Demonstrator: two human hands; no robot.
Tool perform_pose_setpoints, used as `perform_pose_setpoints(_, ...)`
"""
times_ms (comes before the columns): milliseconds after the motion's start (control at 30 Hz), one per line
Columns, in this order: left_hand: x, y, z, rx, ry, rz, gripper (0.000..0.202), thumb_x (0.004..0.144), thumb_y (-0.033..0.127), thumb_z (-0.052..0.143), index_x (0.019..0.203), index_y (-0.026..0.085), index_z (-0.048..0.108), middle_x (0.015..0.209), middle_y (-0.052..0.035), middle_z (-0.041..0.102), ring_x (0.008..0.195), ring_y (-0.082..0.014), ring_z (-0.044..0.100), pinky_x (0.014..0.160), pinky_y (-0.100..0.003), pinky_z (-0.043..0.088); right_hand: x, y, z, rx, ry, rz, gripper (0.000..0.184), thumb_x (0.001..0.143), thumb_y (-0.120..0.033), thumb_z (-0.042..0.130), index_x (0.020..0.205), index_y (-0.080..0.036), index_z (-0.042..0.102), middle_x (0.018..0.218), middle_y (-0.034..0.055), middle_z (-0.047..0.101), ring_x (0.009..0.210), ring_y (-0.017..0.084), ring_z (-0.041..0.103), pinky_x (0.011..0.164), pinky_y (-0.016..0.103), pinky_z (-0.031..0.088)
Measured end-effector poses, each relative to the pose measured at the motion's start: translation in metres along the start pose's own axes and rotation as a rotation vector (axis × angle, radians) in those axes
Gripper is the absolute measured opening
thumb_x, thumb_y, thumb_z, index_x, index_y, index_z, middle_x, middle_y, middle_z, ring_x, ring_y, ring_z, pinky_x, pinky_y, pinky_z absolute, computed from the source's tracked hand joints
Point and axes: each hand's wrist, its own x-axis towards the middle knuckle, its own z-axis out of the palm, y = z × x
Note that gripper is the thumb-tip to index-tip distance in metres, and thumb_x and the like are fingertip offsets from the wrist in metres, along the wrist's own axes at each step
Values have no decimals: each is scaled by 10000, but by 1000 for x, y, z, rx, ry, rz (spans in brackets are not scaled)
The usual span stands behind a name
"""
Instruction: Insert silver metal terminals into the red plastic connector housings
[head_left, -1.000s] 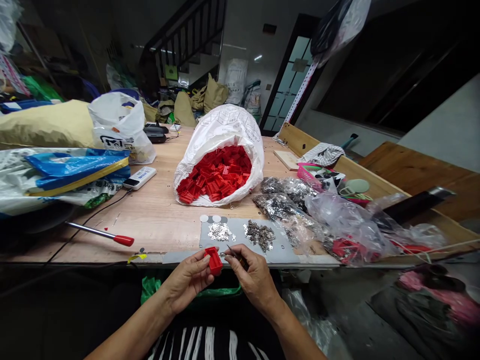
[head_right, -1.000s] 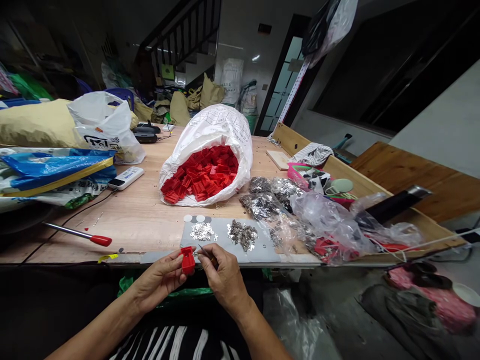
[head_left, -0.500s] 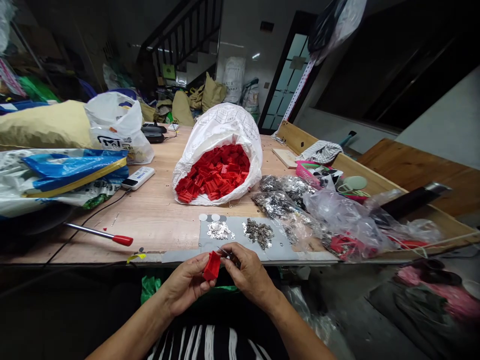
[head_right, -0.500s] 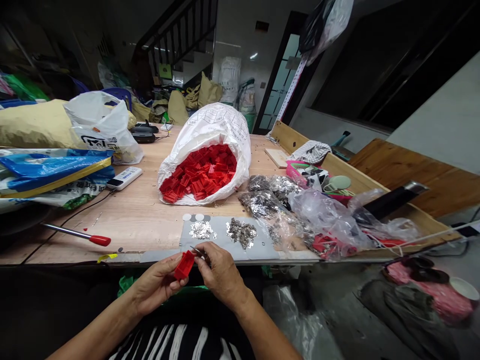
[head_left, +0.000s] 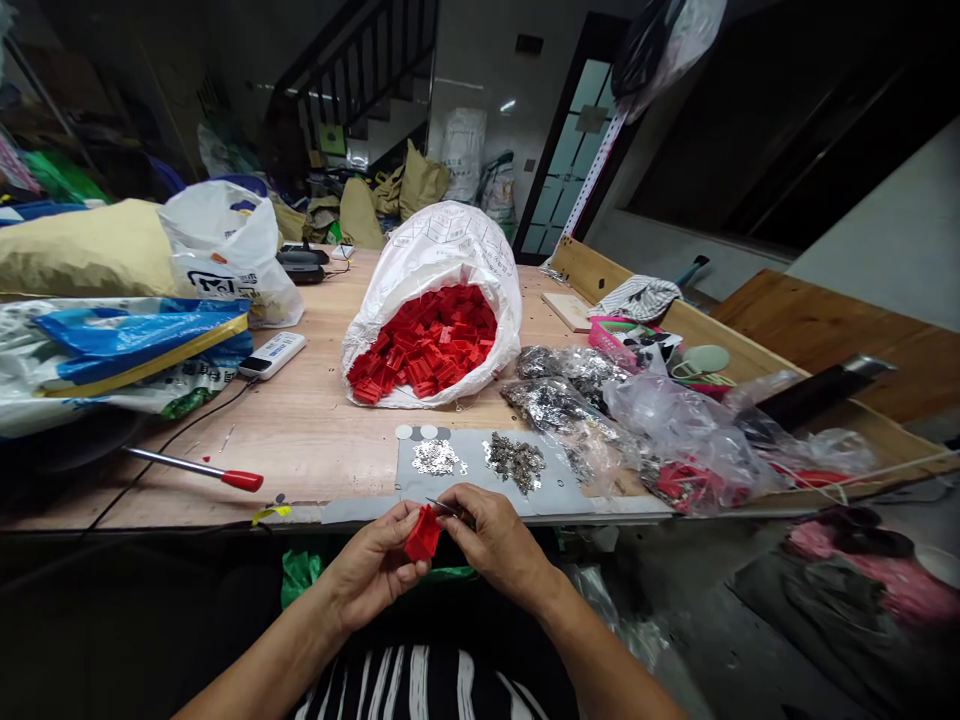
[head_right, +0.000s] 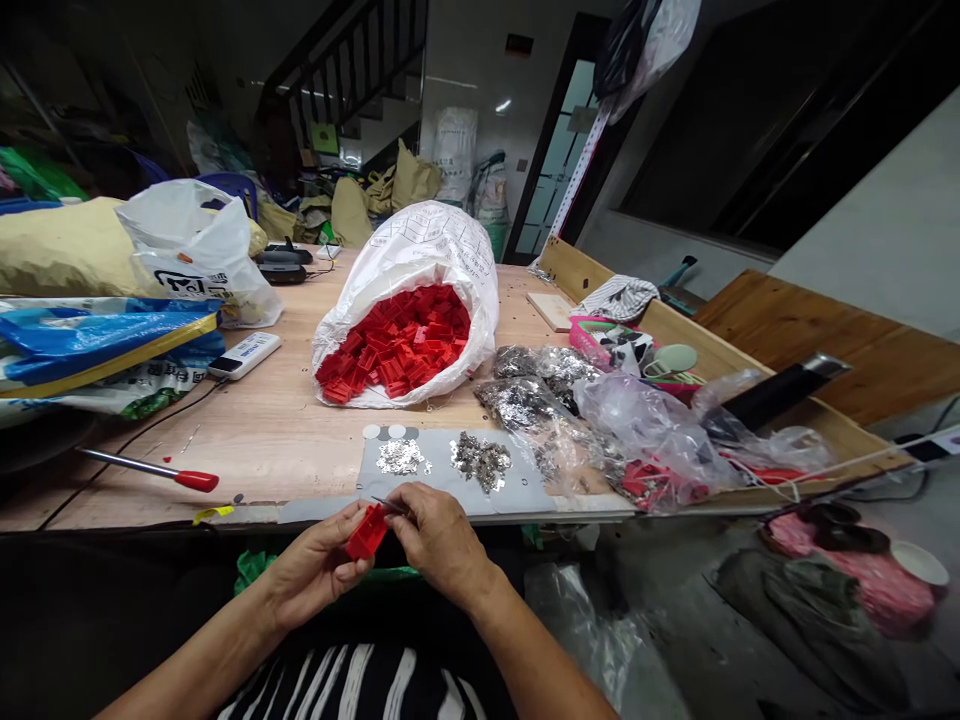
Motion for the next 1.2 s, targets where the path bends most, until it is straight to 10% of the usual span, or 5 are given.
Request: perform_pose_setpoints(1200, 5, 5, 9, 334, 9, 81, 248, 823, 389, 620, 964, 195, 557, 738, -7, 596, 482, -84, 576, 380, -139, 319, 5, 29, 11, 475, -90, 157, 141, 816, -252, 590, 791, -192, 465, 725, -55, 453, 657, 97, 400, 602, 205, 338)
